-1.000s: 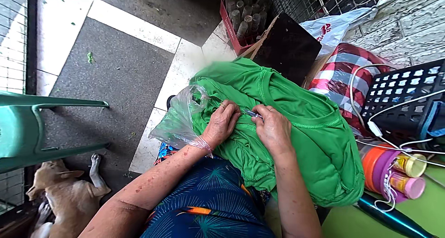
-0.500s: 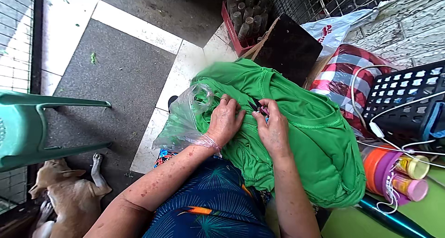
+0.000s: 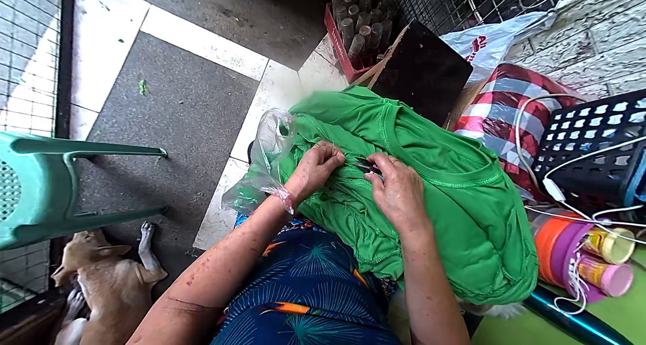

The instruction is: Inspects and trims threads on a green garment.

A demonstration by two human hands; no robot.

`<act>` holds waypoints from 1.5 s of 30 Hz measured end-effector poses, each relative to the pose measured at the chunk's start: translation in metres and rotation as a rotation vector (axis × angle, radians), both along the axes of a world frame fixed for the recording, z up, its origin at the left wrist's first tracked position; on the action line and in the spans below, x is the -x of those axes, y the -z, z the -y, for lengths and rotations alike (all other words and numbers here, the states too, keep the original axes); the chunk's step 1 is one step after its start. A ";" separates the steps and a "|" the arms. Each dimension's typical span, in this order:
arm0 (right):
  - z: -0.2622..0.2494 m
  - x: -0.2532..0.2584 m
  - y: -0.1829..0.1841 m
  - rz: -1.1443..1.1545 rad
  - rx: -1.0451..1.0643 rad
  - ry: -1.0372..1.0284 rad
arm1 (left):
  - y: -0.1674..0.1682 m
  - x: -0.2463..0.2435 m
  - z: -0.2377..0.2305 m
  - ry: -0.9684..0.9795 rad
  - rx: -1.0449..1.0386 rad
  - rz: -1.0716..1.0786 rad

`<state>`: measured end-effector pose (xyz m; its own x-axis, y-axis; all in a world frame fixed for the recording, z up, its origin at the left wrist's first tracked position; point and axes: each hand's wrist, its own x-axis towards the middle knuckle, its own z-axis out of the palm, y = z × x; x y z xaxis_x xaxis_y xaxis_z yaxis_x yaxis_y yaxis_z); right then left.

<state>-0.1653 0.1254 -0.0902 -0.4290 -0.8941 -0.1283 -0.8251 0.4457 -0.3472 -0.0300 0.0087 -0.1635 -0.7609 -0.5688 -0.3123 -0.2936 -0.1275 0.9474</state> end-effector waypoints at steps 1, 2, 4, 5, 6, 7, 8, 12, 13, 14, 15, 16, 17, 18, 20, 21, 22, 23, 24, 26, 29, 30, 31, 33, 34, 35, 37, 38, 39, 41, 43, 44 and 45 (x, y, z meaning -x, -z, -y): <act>0.001 -0.001 0.000 -0.014 -0.007 -0.003 | 0.002 -0.003 0.000 0.000 -0.027 -0.030; 0.002 -0.001 0.001 -0.027 -0.007 -0.005 | 0.003 -0.007 -0.001 -0.002 -0.053 -0.071; 0.002 -0.002 0.002 -0.032 0.007 0.002 | 0.011 -0.011 -0.003 -0.020 -0.097 -0.177; 0.002 -0.001 0.003 -0.022 0.024 0.010 | 0.016 -0.013 -0.004 -0.032 -0.111 -0.229; 0.001 -0.001 0.003 -0.009 0.042 0.020 | 0.020 -0.014 -0.006 -0.044 -0.122 -0.273; 0.000 -0.001 0.004 0.007 0.057 0.033 | 0.024 -0.015 -0.007 -0.057 -0.140 -0.310; -0.001 -0.001 0.004 0.024 0.066 0.050 | 0.027 -0.016 -0.008 -0.071 -0.161 -0.350; -0.002 0.000 0.003 0.069 0.084 0.100 | 0.027 -0.022 -0.011 -0.066 -0.019 -0.423; -0.003 0.000 0.003 0.079 0.082 0.112 | 0.025 -0.024 -0.010 -0.007 0.083 -0.433; -0.002 0.001 0.003 0.089 0.078 0.126 | 0.021 -0.026 -0.009 0.082 0.183 -0.449; -0.002 0.001 0.002 0.099 0.076 0.139 | 0.015 -0.028 -0.010 0.186 0.272 -0.482; -0.002 0.001 0.002 0.108 0.073 0.153 | 0.009 -0.029 -0.012 0.284 0.319 -0.528; -0.002 0.001 0.002 0.117 0.073 0.165 | 0.001 -0.031 -0.015 0.368 0.329 -0.565; -0.002 0.002 0.002 0.124 0.078 0.173 | -0.005 -0.032 -0.018 0.409 0.324 -0.594; -0.002 0.003 0.003 0.139 0.095 0.185 | -0.016 -0.032 -0.022 0.312 0.364 -0.588; -0.002 0.003 0.004 0.147 0.102 0.190 | -0.020 -0.029 -0.020 0.206 0.419 -0.537; -0.003 0.003 0.004 0.151 0.102 0.196 | -0.022 -0.025 -0.016 0.101 0.469 -0.460; -0.002 0.003 0.004 0.155 0.100 0.203 | -0.022 -0.018 -0.011 0.015 0.501 -0.371; -0.002 0.003 0.004 0.159 0.100 0.212 | -0.021 -0.010 -0.005 -0.049 0.524 -0.290; -0.001 0.003 0.004 0.165 0.101 0.229 | -0.014 0.008 0.003 -0.105 0.593 -0.174; 0.000 0.003 0.005 0.166 0.103 0.245 | -0.003 0.030 0.010 -0.018 0.667 -0.023; 0.000 0.002 0.005 0.165 0.103 0.245 | -0.001 0.034 0.011 0.020 0.666 0.003; 0.000 0.002 0.006 0.159 0.106 0.243 | 0.001 0.036 0.012 0.039 0.660 0.010; 0.000 0.002 0.007 0.147 0.110 0.241 | 0.004 0.033 0.016 0.018 0.588 -0.030; 0.000 0.002 0.007 0.143 0.113 0.239 | 0.005 0.029 0.020 -0.007 0.516 -0.048; 0.000 0.003 0.007 0.143 0.113 0.239 | 0.007 0.026 0.022 -0.032 0.436 -0.059; 0.000 0.003 0.007 0.145 0.106 0.239 | 0.009 0.020 0.025 -0.076 0.260 -0.087; 0.001 0.002 0.007 0.145 0.104 0.239 | 0.010 0.018 0.025 -0.104 0.161 -0.112; 0.001 0.002 0.007 0.143 0.105 0.237 | 0.011 0.016 0.024 -0.135 0.064 -0.150; 0.001 0.002 0.008 0.138 0.108 0.235 | 0.013 0.011 0.024 -0.207 -0.088 -0.254; 0.000 0.002 0.009 0.144 0.119 0.244 | 0.013 0.005 0.021 -0.271 -0.214 -0.369; 0.000 0.002 0.009 0.145 0.137 0.251 | 0.012 0.002 0.020 -0.285 -0.273 -0.429; 0.000 0.002 0.010 0.152 0.161 0.260 | 0.011 -0.002 0.018 -0.286 -0.311 -0.482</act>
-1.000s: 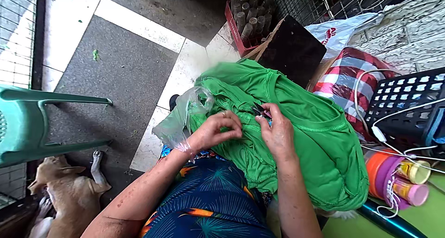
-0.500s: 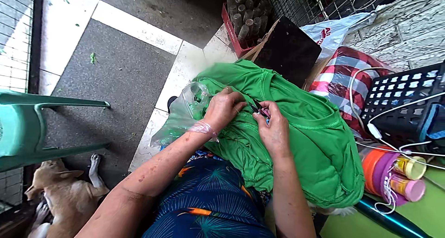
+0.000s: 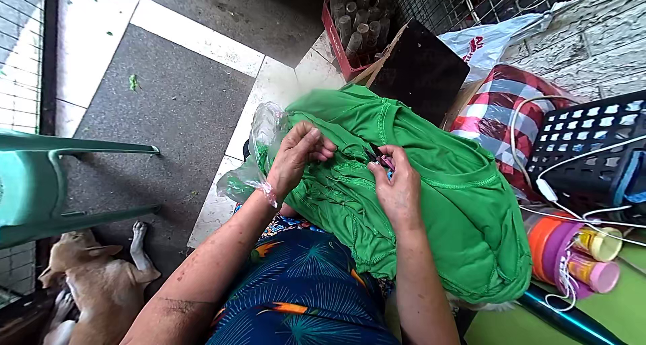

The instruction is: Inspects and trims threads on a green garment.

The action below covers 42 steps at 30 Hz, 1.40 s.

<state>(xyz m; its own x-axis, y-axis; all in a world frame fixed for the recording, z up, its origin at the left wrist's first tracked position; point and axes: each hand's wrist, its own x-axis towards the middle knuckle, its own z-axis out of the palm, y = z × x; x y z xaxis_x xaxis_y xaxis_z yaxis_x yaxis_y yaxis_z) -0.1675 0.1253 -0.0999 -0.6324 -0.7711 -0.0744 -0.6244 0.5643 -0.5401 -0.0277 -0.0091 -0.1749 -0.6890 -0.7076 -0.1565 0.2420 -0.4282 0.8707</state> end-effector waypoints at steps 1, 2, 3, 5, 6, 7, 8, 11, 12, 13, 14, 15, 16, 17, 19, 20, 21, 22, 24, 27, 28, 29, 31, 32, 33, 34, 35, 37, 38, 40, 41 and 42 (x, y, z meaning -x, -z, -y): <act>0.001 0.000 0.000 0.014 0.028 0.011 | -0.002 -0.005 -0.003 0.013 -0.011 -0.035; 0.003 0.001 0.001 0.028 0.043 0.015 | -0.007 -0.010 -0.006 0.035 -0.013 -0.045; 0.005 0.003 0.000 0.040 0.038 0.016 | -0.009 -0.012 -0.009 0.041 -0.015 -0.049; 0.011 0.005 -0.003 0.078 -0.045 0.016 | -0.011 -0.012 -0.013 0.042 -0.020 -0.042; 0.014 0.007 -0.006 0.097 -0.087 0.010 | -0.012 -0.011 -0.013 0.043 -0.006 -0.021; 0.015 0.009 -0.008 0.114 -0.119 -0.006 | -0.012 -0.010 -0.014 0.046 0.025 0.013; 0.016 0.011 -0.011 0.136 -0.132 -0.029 | -0.012 -0.011 -0.014 0.050 0.075 0.053; 0.017 0.022 -0.020 0.218 -0.126 -0.073 | -0.018 -0.014 -0.016 0.085 0.308 0.231; 0.020 0.027 -0.022 0.242 -0.132 -0.077 | -0.021 -0.013 -0.016 0.105 0.395 0.298; 0.023 0.032 -0.025 0.246 -0.154 -0.091 | -0.026 -0.010 -0.016 0.124 0.476 0.373; 0.027 0.036 -0.027 0.233 -0.177 -0.115 | -0.030 -0.003 -0.016 0.136 0.551 0.445; 0.030 0.040 -0.029 0.208 -0.200 -0.142 | -0.034 0.005 -0.017 0.140 0.618 0.514; 0.033 0.044 -0.030 0.185 -0.216 -0.167 | -0.037 0.014 -0.019 0.138 0.668 0.573; 0.035 0.048 -0.028 0.169 -0.216 -0.186 | -0.039 0.024 -0.020 0.132 0.701 0.623; 0.037 0.056 -0.020 0.180 -0.152 -0.188 | -0.040 0.040 -0.022 0.126 0.720 0.697; 0.035 0.060 -0.013 0.208 -0.088 -0.166 | -0.040 0.044 -0.023 0.128 0.714 0.723; 0.032 0.063 -0.007 0.256 -0.029 -0.129 | -0.040 0.047 -0.023 0.134 0.702 0.736; 0.030 0.064 -0.004 0.311 0.014 -0.092 | -0.041 0.047 -0.022 0.140 0.695 0.734; 0.027 0.065 -0.003 0.380 0.060 -0.038 | -0.039 0.044 -0.016 0.150 0.695 0.673; 0.032 0.072 0.002 0.444 0.091 -0.021 | -0.021 0.042 0.007 0.228 0.553 0.493; 0.033 0.073 0.002 0.476 0.094 -0.020 | -0.017 0.040 0.013 0.268 0.459 0.435; 0.034 0.073 0.002 0.516 0.100 -0.013 | -0.013 0.039 0.017 0.294 0.357 0.378; 0.036 0.072 0.003 0.598 0.122 0.027 | -0.010 0.036 0.020 0.311 0.203 0.321; 0.037 0.070 0.004 0.633 0.126 0.046 | -0.009 0.035 0.020 0.302 0.185 0.314; 0.038 0.069 0.005 0.658 0.119 0.065 | -0.007 0.034 0.018 0.281 0.208 0.320; 0.039 0.068 0.005 0.675 0.102 0.082 | -0.007 0.033 0.015 0.251 0.284 0.349; 0.040 0.068 0.005 0.684 0.086 0.099 | -0.010 0.031 0.010 0.212 0.396 0.398; 0.043 0.069 0.006 0.679 0.061 0.137 | -0.023 0.024 -0.001 0.138 0.653 0.503; 0.043 0.068 0.006 0.675 0.051 0.152 | -0.029 0.020 -0.004 0.115 0.772 0.536; 0.044 0.068 0.006 0.659 0.038 0.160 | -0.031 0.018 -0.006 0.052 0.946 0.552; 0.044 0.068 0.006 0.655 0.036 0.159 | -0.031 0.017 -0.006 0.031 0.994 0.557; 0.044 0.067 0.006 0.655 0.035 0.156 | -0.031 0.017 -0.006 0.010 1.019 0.556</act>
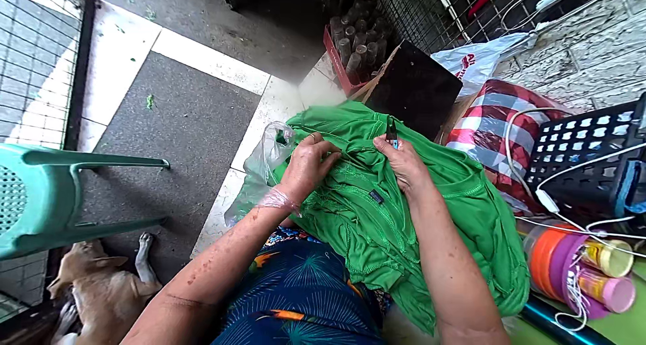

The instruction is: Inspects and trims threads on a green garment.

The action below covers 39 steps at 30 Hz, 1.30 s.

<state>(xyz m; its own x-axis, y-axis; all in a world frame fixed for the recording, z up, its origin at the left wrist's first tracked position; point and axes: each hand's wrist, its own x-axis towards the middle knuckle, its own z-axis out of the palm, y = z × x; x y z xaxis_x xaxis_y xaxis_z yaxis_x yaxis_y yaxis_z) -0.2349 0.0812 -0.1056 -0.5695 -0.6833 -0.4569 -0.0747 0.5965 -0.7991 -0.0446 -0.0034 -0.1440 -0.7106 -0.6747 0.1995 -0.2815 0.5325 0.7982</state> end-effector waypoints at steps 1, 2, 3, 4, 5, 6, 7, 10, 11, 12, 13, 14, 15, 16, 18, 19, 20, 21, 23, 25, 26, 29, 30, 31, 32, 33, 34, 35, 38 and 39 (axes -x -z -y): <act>0.000 0.000 0.000 -0.002 0.000 -0.003 | 0.001 0.000 0.000 -0.013 0.019 -0.017; 0.000 -0.001 -0.001 -0.004 -0.003 -0.010 | 0.001 0.000 0.001 -0.021 0.035 -0.044; 0.000 -0.001 -0.001 -0.010 -0.006 -0.017 | 0.003 0.001 0.001 -0.022 0.050 -0.081; 0.000 0.000 0.000 -0.020 -0.011 -0.027 | 0.004 0.002 0.001 -0.015 0.065 -0.124; 0.000 0.000 0.000 -0.029 -0.015 -0.036 | 0.005 0.003 0.000 -0.005 0.070 -0.167; 0.000 -0.001 -0.001 -0.037 -0.018 -0.042 | 0.006 0.004 -0.001 0.007 0.068 -0.205; 0.000 -0.001 -0.001 -0.040 -0.019 -0.046 | 0.006 0.005 -0.002 0.021 0.057 -0.237; 0.001 -0.001 -0.001 -0.033 -0.024 -0.043 | 0.007 0.011 -0.004 0.040 0.049 -0.274; 0.001 -0.001 0.000 -0.026 -0.028 -0.043 | 0.007 0.013 -0.005 0.047 0.059 -0.267; 0.001 -0.001 0.000 -0.026 -0.033 -0.045 | 0.007 0.016 -0.005 0.055 0.077 -0.251; 0.001 -0.001 0.000 -0.026 -0.037 -0.045 | 0.005 0.019 -0.006 0.064 0.097 -0.230; 0.000 -0.001 0.000 -0.029 -0.040 -0.047 | 0.004 0.022 -0.007 0.075 0.114 -0.200; 0.000 -0.001 0.000 -0.029 -0.042 -0.050 | 0.003 0.024 -0.008 0.084 0.126 -0.162; 0.000 -0.001 0.000 -0.028 -0.044 -0.053 | 0.003 0.026 -0.008 0.093 0.121 -0.117; 0.000 -0.001 -0.001 -0.023 -0.048 -0.057 | 0.008 0.027 -0.007 0.100 0.082 -0.061; 0.001 -0.001 -0.001 -0.019 -0.049 -0.053 | 0.011 0.028 -0.007 0.091 0.076 -0.059; 0.001 -0.001 -0.001 -0.017 -0.050 -0.049 | 0.015 0.029 -0.008 0.079 0.086 -0.062; 0.001 -0.001 0.000 -0.018 -0.052 -0.046 | 0.018 0.030 -0.009 0.067 0.102 -0.063; 0.002 -0.001 0.001 -0.019 -0.065 -0.048 | 0.024 0.032 -0.012 0.035 0.163 -0.074; 0.003 -0.001 0.001 -0.011 -0.084 -0.054 | 0.029 0.036 -0.014 0.019 0.241 -0.098; 0.004 -0.001 0.001 -0.010 -0.090 -0.052 | 0.030 0.038 -0.014 0.022 0.271 -0.107; 0.003 -0.001 0.001 -0.017 -0.088 -0.056 | 0.034 0.039 -0.013 0.022 0.267 -0.153; 0.003 -0.001 0.001 -0.026 -0.081 -0.064 | 0.036 0.040 -0.012 0.013 0.239 -0.182; 0.002 -0.001 0.002 -0.034 -0.072 -0.074 | 0.037 0.038 -0.011 0.009 0.202 -0.206; 0.002 -0.002 0.003 -0.041 -0.061 -0.085 | 0.038 0.036 -0.010 0.009 0.161 -0.223; 0.001 -0.002 0.003 -0.044 -0.052 -0.094 | 0.038 0.033 -0.009 0.012 0.118 -0.234; 0.000 -0.003 0.003 -0.048 -0.044 -0.097 | 0.037 0.028 -0.009 0.018 0.071 -0.233; 0.000 -0.003 0.002 -0.050 -0.038 -0.098 | 0.036 0.024 -0.008 0.026 0.039 -0.219; -0.001 -0.004 0.001 -0.081 -0.053 -0.129 | 0.035 0.021 -0.009 0.036 0.028 -0.185; -0.001 -0.004 0.000 -0.106 -0.059 -0.148 | 0.034 0.021 -0.009 0.033 0.029 -0.170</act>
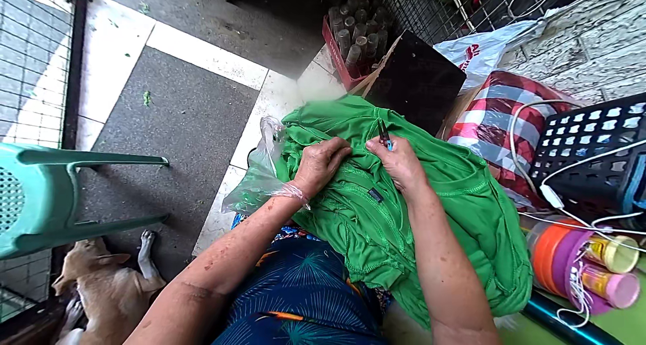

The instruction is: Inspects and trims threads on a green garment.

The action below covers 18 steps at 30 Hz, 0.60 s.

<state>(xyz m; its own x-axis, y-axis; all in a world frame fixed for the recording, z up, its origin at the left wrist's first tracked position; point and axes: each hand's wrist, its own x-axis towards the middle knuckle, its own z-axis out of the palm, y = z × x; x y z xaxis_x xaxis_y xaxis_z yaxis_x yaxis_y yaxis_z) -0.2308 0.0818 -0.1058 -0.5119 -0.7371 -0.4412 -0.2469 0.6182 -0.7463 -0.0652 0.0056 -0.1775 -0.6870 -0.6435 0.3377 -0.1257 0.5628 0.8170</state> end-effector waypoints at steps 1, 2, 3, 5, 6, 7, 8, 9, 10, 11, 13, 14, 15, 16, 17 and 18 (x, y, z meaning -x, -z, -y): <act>0.000 -0.001 -0.001 -0.046 0.000 -0.021 | -0.002 0.000 -0.001 -0.008 -0.003 0.016; -0.002 -0.002 -0.003 -0.119 0.007 -0.041 | -0.004 0.000 -0.001 -0.017 -0.011 0.031; -0.006 -0.003 -0.005 -0.221 0.034 -0.063 | -0.005 0.000 -0.002 -0.024 -0.026 0.044; -0.019 -0.006 -0.017 -0.412 0.106 -0.097 | -0.007 -0.002 -0.005 -0.035 -0.049 0.052; -0.026 -0.010 -0.027 -0.484 0.127 -0.131 | -0.008 -0.002 -0.007 -0.043 -0.054 0.047; -0.032 -0.014 -0.035 -0.528 0.142 -0.169 | -0.009 -0.003 -0.009 -0.048 -0.062 0.040; -0.038 -0.020 -0.040 -0.547 0.158 -0.210 | -0.011 -0.004 -0.011 -0.052 -0.074 0.039; -0.042 -0.026 -0.040 -0.556 0.168 -0.255 | -0.012 -0.004 -0.012 -0.060 -0.080 0.039; -0.045 -0.032 -0.038 -0.574 0.166 -0.293 | -0.012 -0.003 -0.014 -0.070 -0.082 0.038; -0.046 -0.037 -0.033 -0.621 0.151 -0.319 | -0.012 -0.002 -0.015 -0.083 -0.078 0.037; -0.045 -0.046 -0.023 -0.740 0.091 -0.344 | -0.011 0.000 -0.017 -0.099 -0.067 0.028; -0.044 -0.049 -0.019 -0.787 0.067 -0.349 | -0.010 0.000 -0.019 -0.103 -0.061 0.019; -0.044 -0.051 -0.016 -0.816 0.053 -0.349 | -0.008 0.000 -0.020 -0.106 -0.052 0.007; -0.043 -0.052 -0.014 -0.835 0.051 -0.344 | -0.006 0.000 -0.020 -0.107 -0.039 -0.005; -0.042 -0.054 -0.013 -0.847 0.053 -0.335 | -0.003 0.000 -0.021 -0.107 -0.024 -0.017; -0.041 -0.054 -0.012 -0.854 0.053 -0.327 | -0.001 0.000 -0.022 -0.108 -0.007 -0.033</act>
